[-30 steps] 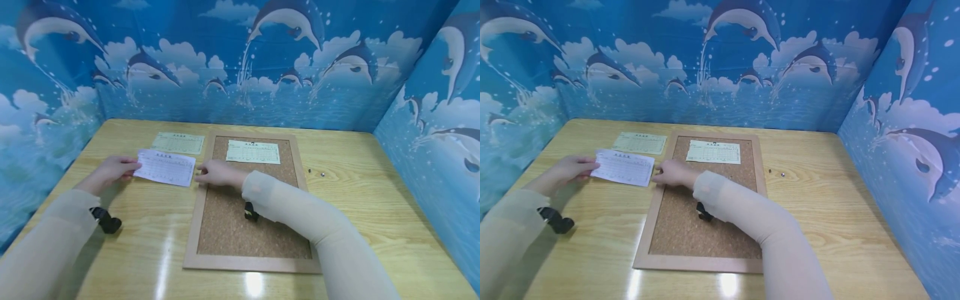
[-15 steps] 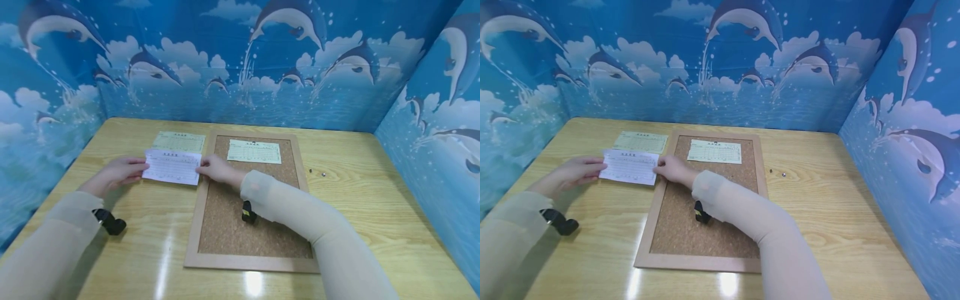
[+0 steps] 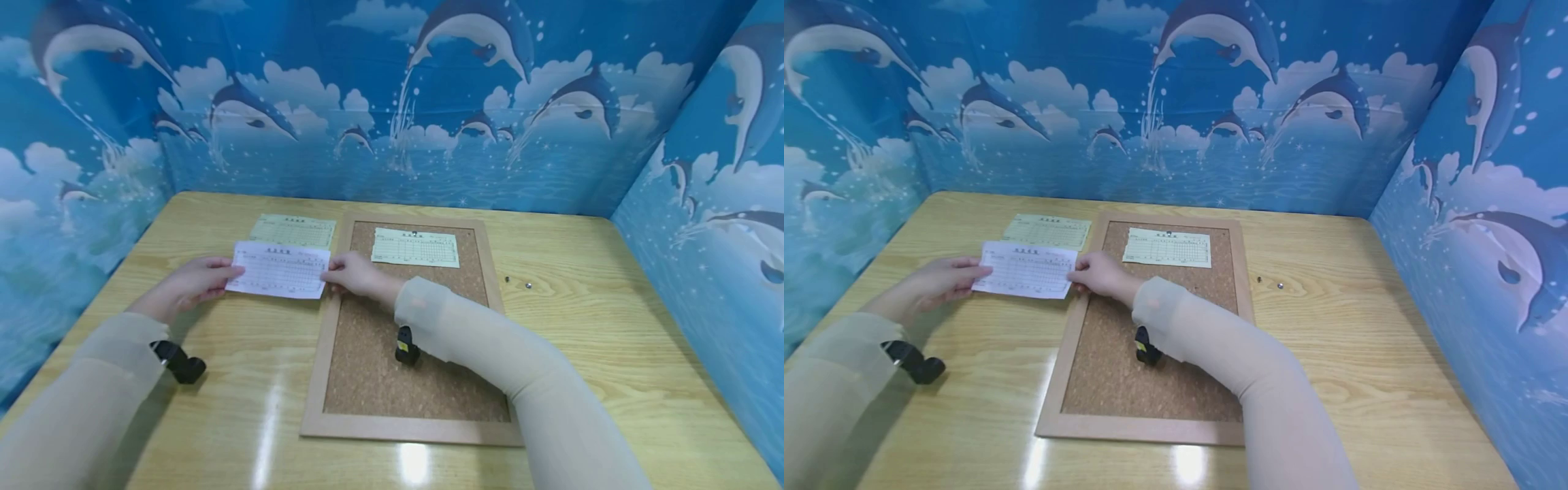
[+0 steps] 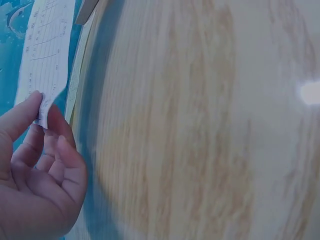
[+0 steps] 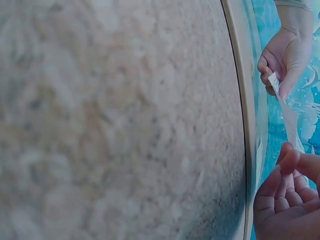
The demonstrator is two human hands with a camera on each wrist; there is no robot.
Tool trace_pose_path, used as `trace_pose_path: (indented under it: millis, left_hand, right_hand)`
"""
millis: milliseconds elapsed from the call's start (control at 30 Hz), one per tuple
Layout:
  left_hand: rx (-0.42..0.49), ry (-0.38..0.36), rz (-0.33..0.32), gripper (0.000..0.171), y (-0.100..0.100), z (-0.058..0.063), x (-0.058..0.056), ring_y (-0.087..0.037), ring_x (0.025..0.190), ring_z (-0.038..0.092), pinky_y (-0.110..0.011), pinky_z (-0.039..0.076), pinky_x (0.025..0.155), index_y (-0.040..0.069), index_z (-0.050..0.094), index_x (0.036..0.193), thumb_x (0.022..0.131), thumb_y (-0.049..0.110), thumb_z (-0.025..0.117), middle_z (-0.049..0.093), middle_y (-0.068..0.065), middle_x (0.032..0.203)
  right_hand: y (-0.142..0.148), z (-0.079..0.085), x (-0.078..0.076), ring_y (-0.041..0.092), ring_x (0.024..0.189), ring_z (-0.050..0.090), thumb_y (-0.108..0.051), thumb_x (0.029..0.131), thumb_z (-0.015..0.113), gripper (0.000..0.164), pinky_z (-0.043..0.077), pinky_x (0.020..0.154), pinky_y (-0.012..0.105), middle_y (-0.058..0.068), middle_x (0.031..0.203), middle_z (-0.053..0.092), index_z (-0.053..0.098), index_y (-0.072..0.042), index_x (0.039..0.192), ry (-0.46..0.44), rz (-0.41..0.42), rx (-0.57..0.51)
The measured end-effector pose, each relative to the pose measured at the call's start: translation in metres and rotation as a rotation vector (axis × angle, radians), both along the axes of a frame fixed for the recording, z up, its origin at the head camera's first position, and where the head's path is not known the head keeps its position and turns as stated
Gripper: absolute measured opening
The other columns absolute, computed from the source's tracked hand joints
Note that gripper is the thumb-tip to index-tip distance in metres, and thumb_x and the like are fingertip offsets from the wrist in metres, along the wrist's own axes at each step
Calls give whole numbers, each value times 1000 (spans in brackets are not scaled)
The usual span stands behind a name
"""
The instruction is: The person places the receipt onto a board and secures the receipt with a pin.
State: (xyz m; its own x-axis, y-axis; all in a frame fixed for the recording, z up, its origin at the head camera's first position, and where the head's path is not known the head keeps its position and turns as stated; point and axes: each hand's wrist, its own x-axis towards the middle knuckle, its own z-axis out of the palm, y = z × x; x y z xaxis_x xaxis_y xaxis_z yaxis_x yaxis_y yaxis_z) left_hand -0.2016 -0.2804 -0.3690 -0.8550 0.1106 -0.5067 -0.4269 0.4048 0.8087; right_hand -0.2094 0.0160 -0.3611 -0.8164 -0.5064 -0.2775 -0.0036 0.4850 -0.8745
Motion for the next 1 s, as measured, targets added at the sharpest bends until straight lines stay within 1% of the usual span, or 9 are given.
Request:
trace_pose_path:
  millis: [133,267,367,500,600,700,833,1000]
  left_hand:
    - [-17,2,-2,62,2,1,0,-3,76,57,-22,49,69,-4,37,135,92,35,59,61,13,82]
    - [9,14,-19,64,2,-1,-1,-1,77,59,-22,50,71,-7,32,139,95,35,53,63,15,81]
    - [31,23,-27,64,1,-3,-1,0,76,61,-22,50,71,-9,30,140,96,32,52,64,16,80]
    - [25,34,-34,61,1,-5,1,0,77,61,-23,51,71,-9,36,136,95,32,55,65,15,80]
    - [20,35,-36,56,0,-4,1,-1,77,61,-23,51,70,-7,42,131,94,32,57,65,14,80]
    - [20,27,-28,56,0,-3,1,-1,77,62,-23,51,70,-6,44,130,92,33,59,66,14,81]
    - [31,11,-27,61,1,0,2,-2,79,62,-23,51,74,-7,39,134,92,33,59,66,13,83]
    - [64,-2,-43,64,2,2,5,-5,81,64,-25,51,78,-9,33,138,94,30,57,67,9,86]
  right_hand:
    - [3,1,0,12,62,52,-16,94,57,22,44,56,22,4,70,56,56,-3,76,15,-10,3]
    - [6,-1,0,13,61,51,-15,94,58,23,41,53,21,3,67,56,57,-3,74,35,-24,13]
    - [7,-2,0,13,61,51,-14,93,58,22,41,53,20,3,66,55,58,-1,75,27,-29,11]
    - [9,-3,1,12,60,51,-14,93,59,22,42,53,21,2,67,55,58,0,75,23,-44,10]
    - [11,-2,1,12,61,51,-14,93,59,23,42,54,22,2,67,55,57,-2,74,24,-53,12]
    - [12,-1,2,13,61,52,-15,93,59,23,43,54,23,3,67,55,57,-3,73,18,-58,9]
    - [15,-1,2,11,61,53,-16,92,61,20,44,56,22,1,68,56,60,-4,76,9,-82,3]
    - [19,-2,0,10,60,53,-18,90,64,17,46,55,22,2,71,59,67,-2,85,-13,-122,-3]
